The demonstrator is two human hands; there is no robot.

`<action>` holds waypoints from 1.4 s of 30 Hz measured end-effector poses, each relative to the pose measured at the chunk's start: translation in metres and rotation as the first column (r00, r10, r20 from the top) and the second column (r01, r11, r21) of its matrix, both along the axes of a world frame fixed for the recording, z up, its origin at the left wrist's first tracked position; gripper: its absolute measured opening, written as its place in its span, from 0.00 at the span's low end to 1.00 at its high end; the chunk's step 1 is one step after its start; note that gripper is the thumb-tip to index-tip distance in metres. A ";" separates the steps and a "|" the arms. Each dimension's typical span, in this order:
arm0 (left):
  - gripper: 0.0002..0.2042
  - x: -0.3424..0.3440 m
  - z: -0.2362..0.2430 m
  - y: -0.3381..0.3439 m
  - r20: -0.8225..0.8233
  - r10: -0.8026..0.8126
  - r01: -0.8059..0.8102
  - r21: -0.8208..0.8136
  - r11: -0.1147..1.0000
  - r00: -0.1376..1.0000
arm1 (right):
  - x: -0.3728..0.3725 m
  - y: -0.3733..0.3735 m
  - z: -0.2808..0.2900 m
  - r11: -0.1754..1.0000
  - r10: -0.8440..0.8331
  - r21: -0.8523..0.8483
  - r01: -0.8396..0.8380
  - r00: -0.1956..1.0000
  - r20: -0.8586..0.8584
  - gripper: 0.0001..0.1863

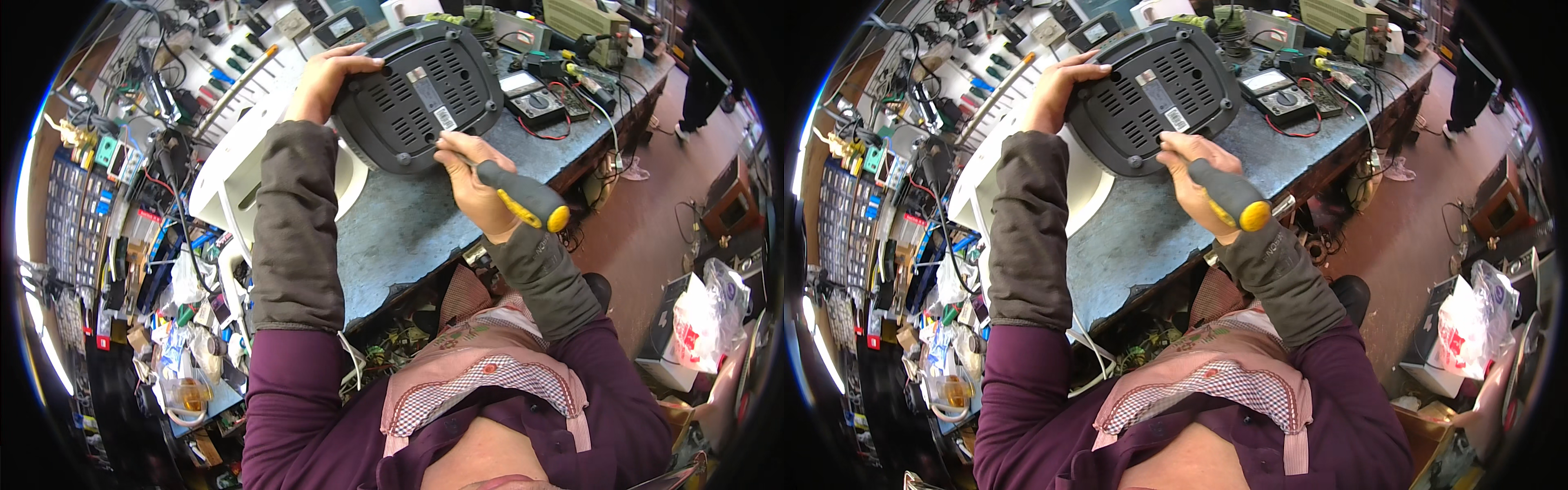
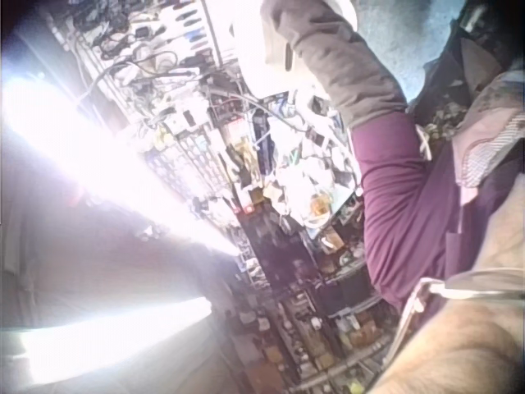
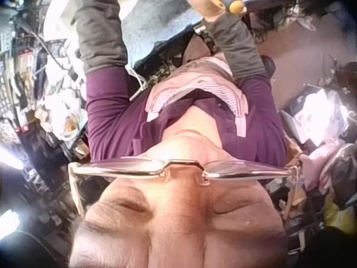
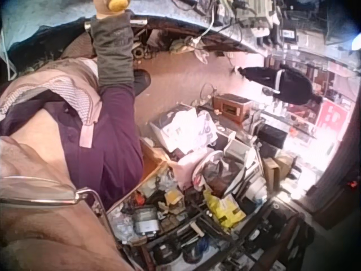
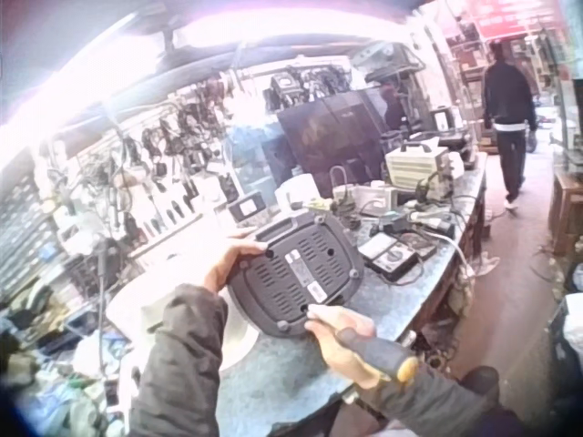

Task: The person disassembles a small black appliance on a cluttered workbench. They use a screwdriver to remove screws from the bottom and sides, then detach a small black plastic cover. The person repeatedly repositions the appliance and handles the removed parts throughout the clip.

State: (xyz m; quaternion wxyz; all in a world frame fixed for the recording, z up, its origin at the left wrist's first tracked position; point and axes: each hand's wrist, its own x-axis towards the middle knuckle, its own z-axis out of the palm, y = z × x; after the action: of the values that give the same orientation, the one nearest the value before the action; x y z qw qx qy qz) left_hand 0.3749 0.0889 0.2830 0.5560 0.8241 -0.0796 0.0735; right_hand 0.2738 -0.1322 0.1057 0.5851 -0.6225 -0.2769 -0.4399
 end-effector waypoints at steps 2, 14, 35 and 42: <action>0.36 0.011 -0.003 0.019 0.042 0.009 -0.011 0.042 0.999 0.999 | 0.002 0.004 0.002 0.997 0.071 0.024 -0.073 0.996 0.051 0.15; 0.32 0.025 -0.005 0.025 -0.071 -0.058 0.055 -0.044 0.998 0.996 | -0.095 -0.048 -0.030 0.954 0.194 0.235 -0.189 0.981 0.001 0.65; 0.36 -0.089 -0.087 -0.078 0.596 -0.060 -0.309 0.497 0.811 0.801 | -0.168 -0.128 -0.127 0.976 -0.056 0.132 0.175 0.782 -0.621 0.30; 0.35 -0.095 -0.096 -0.079 0.686 -0.045 -0.451 0.525 0.722 0.726 | -0.179 -0.131 -0.086 0.960 -0.259 -0.205 0.193 0.892 -0.371 0.16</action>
State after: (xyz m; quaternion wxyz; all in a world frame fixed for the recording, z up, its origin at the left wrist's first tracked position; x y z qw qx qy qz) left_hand 0.2802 0.0103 0.1869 0.1495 0.8881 -0.1919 0.3899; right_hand 0.0943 -0.2628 0.0196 0.5209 -0.7717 -0.1139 -0.3467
